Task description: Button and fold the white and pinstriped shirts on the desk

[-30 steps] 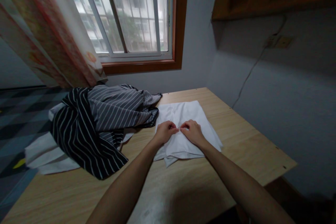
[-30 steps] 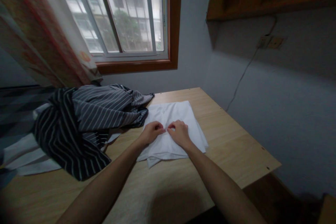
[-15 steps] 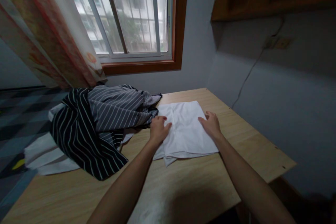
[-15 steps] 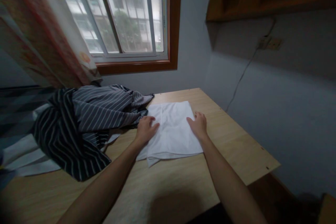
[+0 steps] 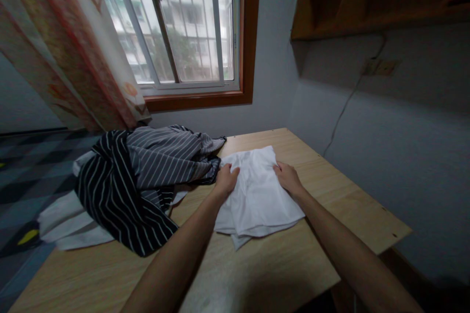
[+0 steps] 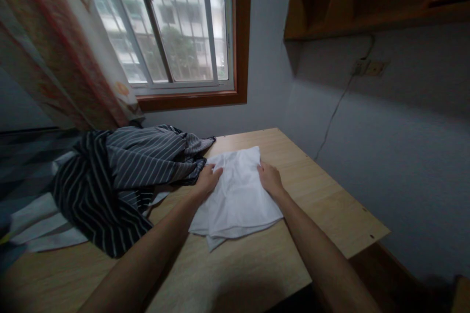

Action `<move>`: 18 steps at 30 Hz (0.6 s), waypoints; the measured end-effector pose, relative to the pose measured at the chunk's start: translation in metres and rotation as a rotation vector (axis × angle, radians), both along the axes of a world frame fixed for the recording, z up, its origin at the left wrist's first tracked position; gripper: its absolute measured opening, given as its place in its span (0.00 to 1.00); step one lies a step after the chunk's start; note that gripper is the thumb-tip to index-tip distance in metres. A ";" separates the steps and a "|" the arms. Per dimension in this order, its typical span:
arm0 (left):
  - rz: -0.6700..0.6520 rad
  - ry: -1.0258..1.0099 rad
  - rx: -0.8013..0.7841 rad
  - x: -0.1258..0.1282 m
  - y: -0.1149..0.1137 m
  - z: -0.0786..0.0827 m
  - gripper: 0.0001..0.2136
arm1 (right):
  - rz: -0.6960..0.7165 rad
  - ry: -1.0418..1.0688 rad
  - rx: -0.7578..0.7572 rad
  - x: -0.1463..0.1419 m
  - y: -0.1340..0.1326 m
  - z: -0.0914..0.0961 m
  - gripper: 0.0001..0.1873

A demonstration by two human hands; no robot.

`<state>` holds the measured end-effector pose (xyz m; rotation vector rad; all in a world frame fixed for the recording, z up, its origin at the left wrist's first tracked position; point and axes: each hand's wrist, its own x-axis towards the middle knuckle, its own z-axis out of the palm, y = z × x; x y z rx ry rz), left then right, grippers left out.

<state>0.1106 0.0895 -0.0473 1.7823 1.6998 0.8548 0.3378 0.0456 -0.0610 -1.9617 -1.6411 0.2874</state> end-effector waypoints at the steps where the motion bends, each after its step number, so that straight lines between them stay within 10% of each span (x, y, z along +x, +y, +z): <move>1: -0.018 0.039 0.025 0.002 0.002 0.009 0.16 | -0.023 -0.062 0.016 0.000 0.002 0.006 0.15; 9: 0.081 -0.320 0.804 0.021 0.014 0.127 0.17 | -0.090 0.056 0.835 0.013 0.028 0.120 0.15; 12: 0.100 -0.529 0.985 0.019 -0.003 0.146 0.19 | -0.014 0.160 1.033 0.009 0.007 0.150 0.14; 15: -0.026 -0.505 0.719 -0.004 -0.032 0.128 0.19 | 0.127 0.263 0.838 0.015 -0.038 0.136 0.14; 18: -0.481 -0.222 0.030 -0.043 -0.051 0.092 0.16 | 0.493 0.281 0.023 0.040 -0.082 0.090 0.17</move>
